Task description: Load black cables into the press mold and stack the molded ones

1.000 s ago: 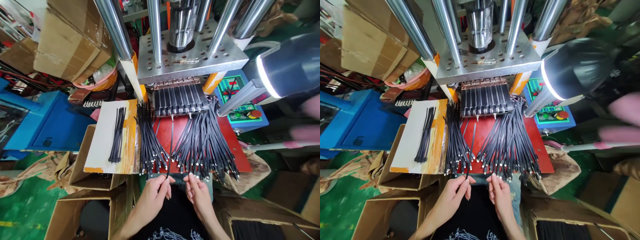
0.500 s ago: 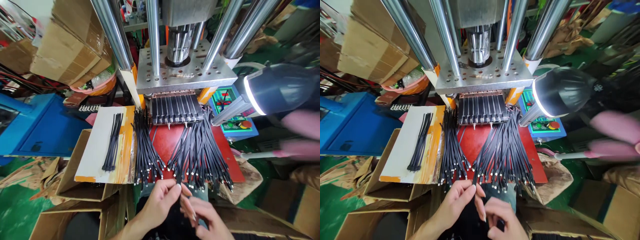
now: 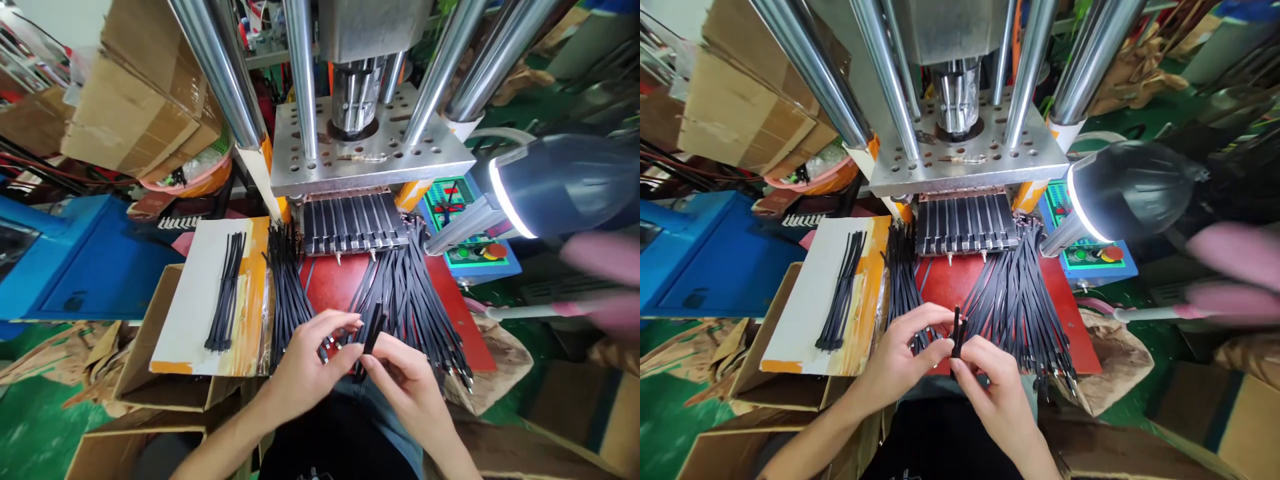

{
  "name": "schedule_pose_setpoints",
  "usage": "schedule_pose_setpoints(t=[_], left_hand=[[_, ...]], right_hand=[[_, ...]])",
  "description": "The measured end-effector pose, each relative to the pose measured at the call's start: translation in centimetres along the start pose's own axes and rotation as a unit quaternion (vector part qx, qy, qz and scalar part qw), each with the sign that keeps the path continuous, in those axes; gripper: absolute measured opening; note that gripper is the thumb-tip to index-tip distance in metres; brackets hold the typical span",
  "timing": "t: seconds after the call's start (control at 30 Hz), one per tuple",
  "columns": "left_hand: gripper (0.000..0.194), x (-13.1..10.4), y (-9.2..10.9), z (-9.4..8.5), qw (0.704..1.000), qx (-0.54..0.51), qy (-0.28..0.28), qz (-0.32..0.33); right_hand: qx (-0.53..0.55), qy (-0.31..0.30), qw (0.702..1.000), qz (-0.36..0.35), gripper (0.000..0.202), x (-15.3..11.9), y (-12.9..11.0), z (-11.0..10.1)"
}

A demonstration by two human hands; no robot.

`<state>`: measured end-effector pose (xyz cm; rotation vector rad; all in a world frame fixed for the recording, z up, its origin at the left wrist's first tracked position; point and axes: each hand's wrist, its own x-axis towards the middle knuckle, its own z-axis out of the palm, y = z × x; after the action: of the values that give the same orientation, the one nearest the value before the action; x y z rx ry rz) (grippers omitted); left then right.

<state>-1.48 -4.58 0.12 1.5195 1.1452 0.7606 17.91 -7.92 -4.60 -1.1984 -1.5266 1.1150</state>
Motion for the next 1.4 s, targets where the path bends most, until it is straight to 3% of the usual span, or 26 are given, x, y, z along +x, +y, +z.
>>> schedule_pose_setpoints(t=[0.07,0.17,0.27,0.37,0.53,0.67,0.83,0.93,1.07,1.17,1.23,1.3,1.4], left_hand=[[0.029,1.9,1.1,-0.8,0.999,-0.006,-0.013,0.044],[0.042,3.1,2.0,-1.4,0.996,-0.007,-0.069,0.053],[0.053,2.9,2.1,-1.5,0.994,-0.029,-0.102,0.037],[0.059,2.5,2.0,-1.5,0.994,-0.047,-0.099,0.026],[0.053,2.5,2.4,-1.8,0.993,-0.041,-0.099,0.049],[0.036,3.6,3.2,-3.1,0.995,-0.005,-0.04,0.091],[0.024,7.4,2.0,-5.4,0.987,0.071,0.046,0.135],[0.017,11.0,-0.5,-6.7,0.971,0.138,0.07,0.182],[0.015,16.4,-3.9,-7.8,0.956,0.199,0.143,0.162],[0.012,19.4,-5.4,-8.4,0.952,0.198,0.185,0.144],[0.014,20.0,-5.9,-8.7,0.948,0.193,0.21,0.138],[0.02,19.1,-6.2,-9.1,0.943,0.193,0.232,0.14],[0.031,15.9,-6.8,-9.8,0.929,0.237,0.19,0.214]], right_hand=[[-0.012,-0.013,1.0,-0.014,0.031,-0.2,0.0,0.5],[-0.017,-0.002,1.0,-0.026,0.029,-0.4,0.0,1.1],[-0.022,0.017,0.999,-0.046,0.025,-0.5,0.0,1.4],[-0.028,0.008,0.998,-0.053,0.023,-0.4,-0.3,1.4],[-0.035,0.008,0.998,-0.054,0.031,-0.1,-0.5,1.7],[-0.039,-0.039,0.998,-0.027,0.03,-1.0,0.9,3.0],[-0.02,-0.193,0.981,0.027,0.028,-1.1,1.1,2.8],[-0.007,-0.252,0.965,0.072,0.033,1.9,-0.2,0.4],[0.011,-0.19,0.976,0.102,0.049,9.9,-1.5,-2.3],[0.013,-0.17,0.983,0.071,0.057,16.9,-1.9,-2.3],[0.003,-0.172,0.983,0.057,0.06,20.9,-1.9,-1.6],[-0.01,-0.171,0.984,0.042,0.061,24.1,-1.6,-0.9],[-0.026,-0.163,0.986,0.021,0.063,26.9,-0.6,-0.3]])
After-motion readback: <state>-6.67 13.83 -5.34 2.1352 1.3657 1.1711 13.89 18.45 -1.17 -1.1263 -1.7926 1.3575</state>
